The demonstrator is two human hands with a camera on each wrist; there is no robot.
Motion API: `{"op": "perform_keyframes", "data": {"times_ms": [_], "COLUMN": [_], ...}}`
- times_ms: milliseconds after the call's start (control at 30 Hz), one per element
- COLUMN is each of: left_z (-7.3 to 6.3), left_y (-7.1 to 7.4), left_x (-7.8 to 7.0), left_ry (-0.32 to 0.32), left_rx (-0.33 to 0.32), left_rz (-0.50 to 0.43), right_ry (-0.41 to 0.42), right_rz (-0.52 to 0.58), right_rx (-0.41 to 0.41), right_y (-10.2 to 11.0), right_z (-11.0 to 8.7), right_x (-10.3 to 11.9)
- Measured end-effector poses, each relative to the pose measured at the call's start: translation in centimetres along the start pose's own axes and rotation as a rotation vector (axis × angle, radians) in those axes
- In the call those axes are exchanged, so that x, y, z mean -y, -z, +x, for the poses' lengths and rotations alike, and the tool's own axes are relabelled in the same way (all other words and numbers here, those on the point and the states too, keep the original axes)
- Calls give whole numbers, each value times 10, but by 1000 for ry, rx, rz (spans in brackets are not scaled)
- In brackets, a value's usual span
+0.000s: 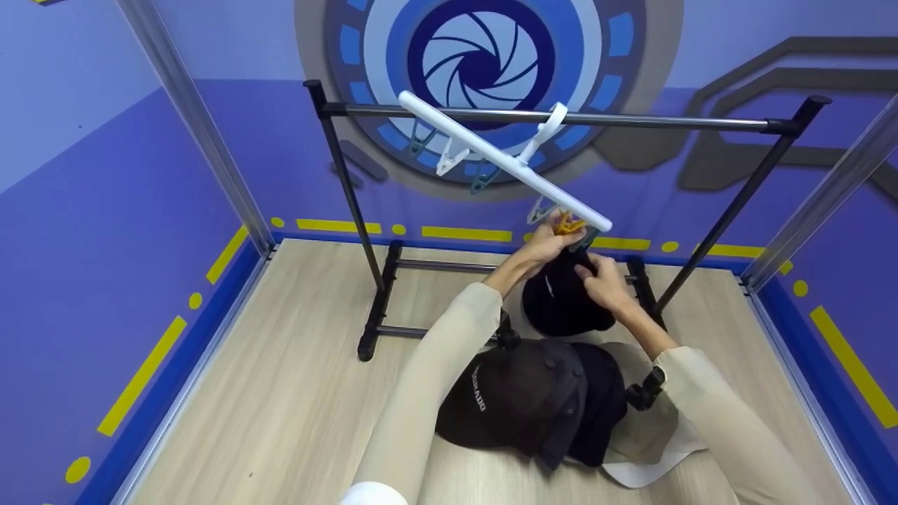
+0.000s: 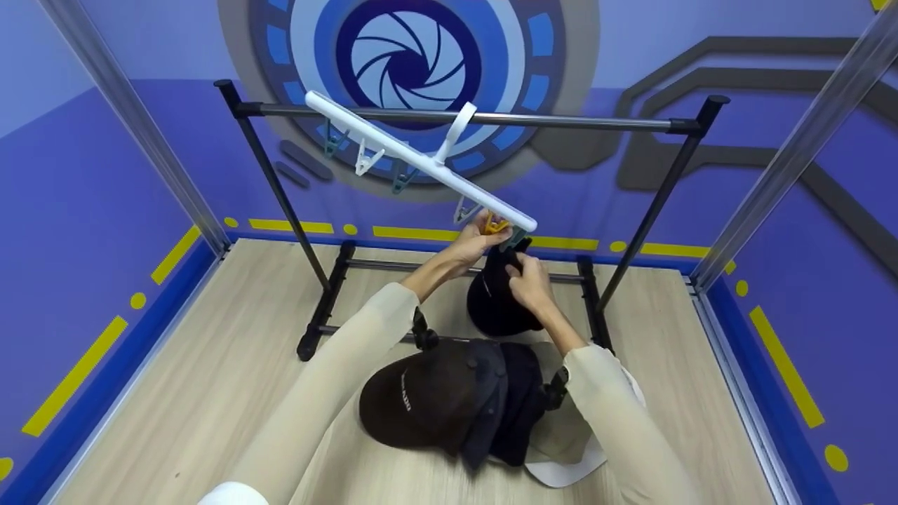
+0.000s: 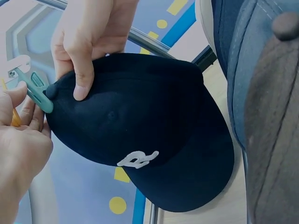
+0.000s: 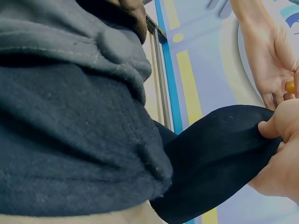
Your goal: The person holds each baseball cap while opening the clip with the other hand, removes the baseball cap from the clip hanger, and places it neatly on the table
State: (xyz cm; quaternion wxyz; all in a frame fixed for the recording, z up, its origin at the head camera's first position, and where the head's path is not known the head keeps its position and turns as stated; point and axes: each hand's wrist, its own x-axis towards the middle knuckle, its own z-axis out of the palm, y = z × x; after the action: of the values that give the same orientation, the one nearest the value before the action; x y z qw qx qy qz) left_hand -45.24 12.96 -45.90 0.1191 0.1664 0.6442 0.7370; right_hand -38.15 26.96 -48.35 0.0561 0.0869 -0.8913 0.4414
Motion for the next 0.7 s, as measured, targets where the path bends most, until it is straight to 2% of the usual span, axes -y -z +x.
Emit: {"op": "perform_keyframes", "data": {"times_ms": [200,433,567,700], "left_z": [0,0,1,2], "left_y": [1,1,-1,-2], "left_x": [1,0,-1,-2], "left_ry": [-3,52,46,58], "left_rx": [4,-21,-42,-23], "left_rz": [-40,6,9,-8], "right_ry": [-4,-14,-16,-33], "right_rz": [35,11,-7,-9], "right_rx": [18,38,39,39], "right_y": [-4,-5,-7,-8], "right_z": [-1,0,0,0], "right_x": [-2,-2,-3,-5]}}
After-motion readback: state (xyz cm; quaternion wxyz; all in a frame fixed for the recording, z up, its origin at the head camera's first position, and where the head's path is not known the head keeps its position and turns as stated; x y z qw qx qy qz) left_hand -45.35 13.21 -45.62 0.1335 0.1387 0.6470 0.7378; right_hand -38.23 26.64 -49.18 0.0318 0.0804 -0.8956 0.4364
